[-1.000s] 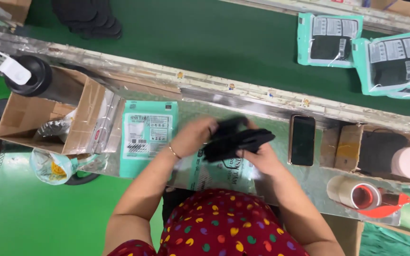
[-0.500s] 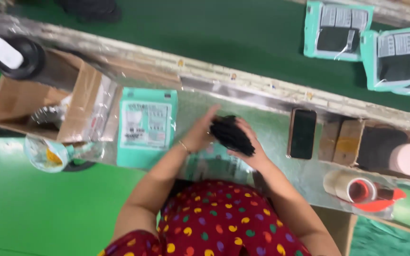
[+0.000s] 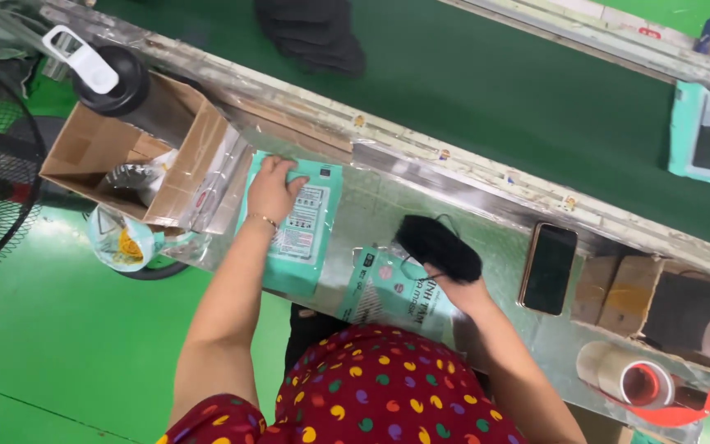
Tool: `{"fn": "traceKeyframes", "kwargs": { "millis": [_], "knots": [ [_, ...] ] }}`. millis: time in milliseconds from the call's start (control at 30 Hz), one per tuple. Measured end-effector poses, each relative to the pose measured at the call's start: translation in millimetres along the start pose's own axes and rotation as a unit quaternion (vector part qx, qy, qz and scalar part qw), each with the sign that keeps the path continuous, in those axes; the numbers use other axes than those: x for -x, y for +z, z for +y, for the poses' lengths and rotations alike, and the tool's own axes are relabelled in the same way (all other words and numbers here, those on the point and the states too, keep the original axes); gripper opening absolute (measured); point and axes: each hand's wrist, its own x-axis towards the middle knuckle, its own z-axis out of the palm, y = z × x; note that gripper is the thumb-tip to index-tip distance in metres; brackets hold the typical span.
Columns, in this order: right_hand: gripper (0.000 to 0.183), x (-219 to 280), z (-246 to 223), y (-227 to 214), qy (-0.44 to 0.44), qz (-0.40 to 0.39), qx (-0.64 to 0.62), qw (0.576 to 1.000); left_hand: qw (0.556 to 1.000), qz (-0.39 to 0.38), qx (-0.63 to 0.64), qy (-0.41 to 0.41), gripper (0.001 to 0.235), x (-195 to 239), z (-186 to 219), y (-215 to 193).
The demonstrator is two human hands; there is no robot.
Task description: Packing black fabric face masks into individual plastic bags at a factory station.
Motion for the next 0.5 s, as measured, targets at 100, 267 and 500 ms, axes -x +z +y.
{"fn": "traceKeyframes", "kwargs": {
  "millis": [100,267,500],
  "knots": [
    [0.036,-11,4,3,-0.117,-0.010,0.147,0.982,0.997,-0.069,-0.016,-0.032,0.022,-10,-9,4],
    [0.036,-8,-21,-5,0.051,-0.002,0.142,0.989,0.996,-0.083,-0.011,0.013,0.016,-10,-12,20],
    [0.040,-24,-63,-33,0.070,-0.050,-0.191,0.978,0.930,-0.145,0.064,0.332,0.016,35,118,36]
  ]
}}
